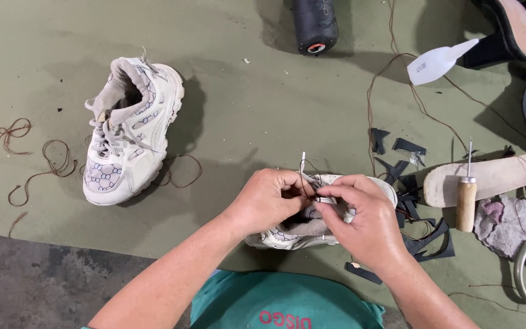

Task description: The person repairs a white sneaker by using a wooden-handled awl to puncture the upper fabric near the tongue. They then thread a white lace through the punctured area and pull it tight to secure the material. The task is performed on a green workbench with various tools and shoe parts visible.

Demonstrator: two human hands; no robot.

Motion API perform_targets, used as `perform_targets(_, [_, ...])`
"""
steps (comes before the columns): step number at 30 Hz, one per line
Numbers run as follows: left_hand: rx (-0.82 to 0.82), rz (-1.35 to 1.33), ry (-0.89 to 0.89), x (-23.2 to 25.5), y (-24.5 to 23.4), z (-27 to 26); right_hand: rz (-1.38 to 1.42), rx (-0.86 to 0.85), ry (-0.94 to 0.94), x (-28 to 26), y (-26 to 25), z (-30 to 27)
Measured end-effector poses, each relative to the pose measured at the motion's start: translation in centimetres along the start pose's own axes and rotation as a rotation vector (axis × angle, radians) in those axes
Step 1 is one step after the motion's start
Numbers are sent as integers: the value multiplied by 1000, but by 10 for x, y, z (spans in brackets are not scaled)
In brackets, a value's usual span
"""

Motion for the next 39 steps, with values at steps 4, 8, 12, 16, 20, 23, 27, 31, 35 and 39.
perform_targets(4, [50, 75, 34, 2, -4, 1, 52, 13, -23, -3, -2, 4])
perform_targets(8, [61, 94, 44, 6, -4, -4, 53, 15, -33, -5, -3, 5])
perform_targets(12, [57, 107, 58, 9, -5, -6, -12, 38, -105, -11, -2, 5])
perform_targets(16, [39, 101, 63, 13, -6, -6, -31, 64, -146, -14, -1, 5])
perform_targets(20, [22, 92, 73, 11, -5, -3, -60, 42, -146, -12, -1, 4])
perform_targets(23, [7, 73, 71, 12, -7, -2, -74, 41, -163, -11, 1, 6])
perform_targets(27, [-45, -20, -10, 6, -3, 0, -77, 52, -173, -10, 1, 7])
perform_targets(31, [-32, -18, 3, 2, -4, 4, -71, 36, -180, -11, 1, 8])
perform_targets(35, [-17, -16, 11, 2, -5, 5, -74, 37, -182, -11, 1, 8])
perform_targets(39, [5, 24, 29, -2, -7, 5, -67, 52, -175, -10, 0, 6])
Point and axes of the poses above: each hand's wrist, its own z-axis towards the middle knuckle, its own y-axis out of the palm, x = y × z, the point moved 10 cm from there along z, towards the middle knuckle, and after that the axes turned 7 degrees about -x, right-handed, at the moved point
